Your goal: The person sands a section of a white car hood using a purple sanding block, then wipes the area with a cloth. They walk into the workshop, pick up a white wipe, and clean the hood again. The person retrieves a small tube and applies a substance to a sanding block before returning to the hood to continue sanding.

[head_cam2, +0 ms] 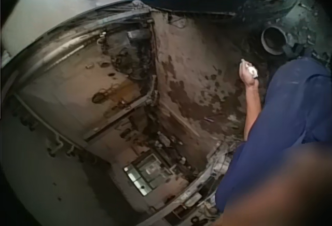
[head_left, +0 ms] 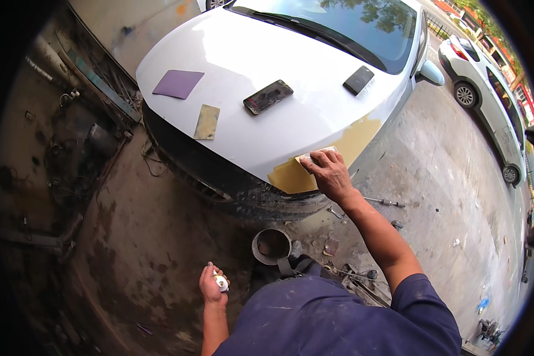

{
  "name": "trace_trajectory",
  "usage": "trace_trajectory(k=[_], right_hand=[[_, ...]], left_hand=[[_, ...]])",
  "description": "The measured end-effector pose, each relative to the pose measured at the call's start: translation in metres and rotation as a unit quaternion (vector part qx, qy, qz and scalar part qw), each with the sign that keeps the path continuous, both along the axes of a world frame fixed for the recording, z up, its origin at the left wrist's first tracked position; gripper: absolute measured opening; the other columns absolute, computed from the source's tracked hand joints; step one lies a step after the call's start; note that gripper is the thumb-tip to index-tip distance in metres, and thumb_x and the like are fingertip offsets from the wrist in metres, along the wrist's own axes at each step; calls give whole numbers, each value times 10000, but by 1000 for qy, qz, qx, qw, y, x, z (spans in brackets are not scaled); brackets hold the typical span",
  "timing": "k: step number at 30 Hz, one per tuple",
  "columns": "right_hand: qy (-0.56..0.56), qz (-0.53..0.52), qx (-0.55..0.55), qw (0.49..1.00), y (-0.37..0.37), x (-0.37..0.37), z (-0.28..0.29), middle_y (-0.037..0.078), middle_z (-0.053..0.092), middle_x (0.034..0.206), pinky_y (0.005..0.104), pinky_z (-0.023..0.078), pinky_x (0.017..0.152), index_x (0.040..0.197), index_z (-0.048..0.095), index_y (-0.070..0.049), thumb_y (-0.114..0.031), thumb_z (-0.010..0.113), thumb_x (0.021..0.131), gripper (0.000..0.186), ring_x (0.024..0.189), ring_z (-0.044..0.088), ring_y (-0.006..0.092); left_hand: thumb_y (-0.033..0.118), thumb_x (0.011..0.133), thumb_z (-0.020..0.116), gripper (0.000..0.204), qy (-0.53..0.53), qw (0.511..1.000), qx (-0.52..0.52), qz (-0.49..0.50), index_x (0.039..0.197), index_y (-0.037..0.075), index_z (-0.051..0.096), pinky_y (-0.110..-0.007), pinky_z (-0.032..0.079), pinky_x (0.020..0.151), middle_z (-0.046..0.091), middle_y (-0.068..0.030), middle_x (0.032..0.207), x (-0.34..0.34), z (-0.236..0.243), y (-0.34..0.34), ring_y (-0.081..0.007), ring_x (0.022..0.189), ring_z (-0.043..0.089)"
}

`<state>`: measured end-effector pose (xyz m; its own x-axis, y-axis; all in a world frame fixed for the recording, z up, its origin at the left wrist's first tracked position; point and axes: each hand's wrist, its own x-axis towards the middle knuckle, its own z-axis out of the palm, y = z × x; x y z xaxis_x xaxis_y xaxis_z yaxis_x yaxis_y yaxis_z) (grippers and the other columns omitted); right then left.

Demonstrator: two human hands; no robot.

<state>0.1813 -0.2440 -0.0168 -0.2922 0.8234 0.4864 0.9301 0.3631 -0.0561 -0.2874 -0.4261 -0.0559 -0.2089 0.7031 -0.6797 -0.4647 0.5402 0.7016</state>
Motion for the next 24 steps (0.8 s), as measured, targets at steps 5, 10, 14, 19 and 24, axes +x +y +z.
trace_trajectory(k=[5,10,14,19,24], right_hand=[[28,18,-4,999,-11,3,-21,54,663,1335,481,490,1121,1409,758,-238,-101,696,915,516,1280,643,280],[25,13,-43,999,-69,8,-45,67,649,1373,497,477,1151,1427,755,-249,-105,697,910,539,1317,626,282],[12,9,-98,995,-108,13,-61,71,665,1361,489,487,1124,1399,761,-244,-121,691,929,491,1284,643,278],[60,3,-36,998,-119,12,-37,59,712,1279,471,519,1045,1327,782,-189,-100,708,898,444,1225,673,291],[34,-5,7,999,-36,2,-7,71,688,1320,482,490,1113,1340,767,-194,-123,701,923,429,1257,651,288]], left_hand=[[394,1140,636,332,0,1000,0,2,924,146,592,-314,472,517,584,-14,755,1,3,-2,-148,600,581],[396,1142,634,334,-4,1000,-17,0,925,146,592,-317,471,513,587,-15,754,5,-7,-12,-149,595,581],[394,1144,632,331,-13,1000,-18,-4,925,149,594,-317,476,510,589,-15,750,9,-13,-10,-147,588,583],[392,1143,635,324,-6,1000,-13,3,924,156,598,-313,483,509,587,-14,741,11,-9,-9,-143,581,581],[392,1142,639,329,-5,1000,-19,-25,921,152,593,-313,476,523,582,-11,750,15,-3,0,-147,604,589]])
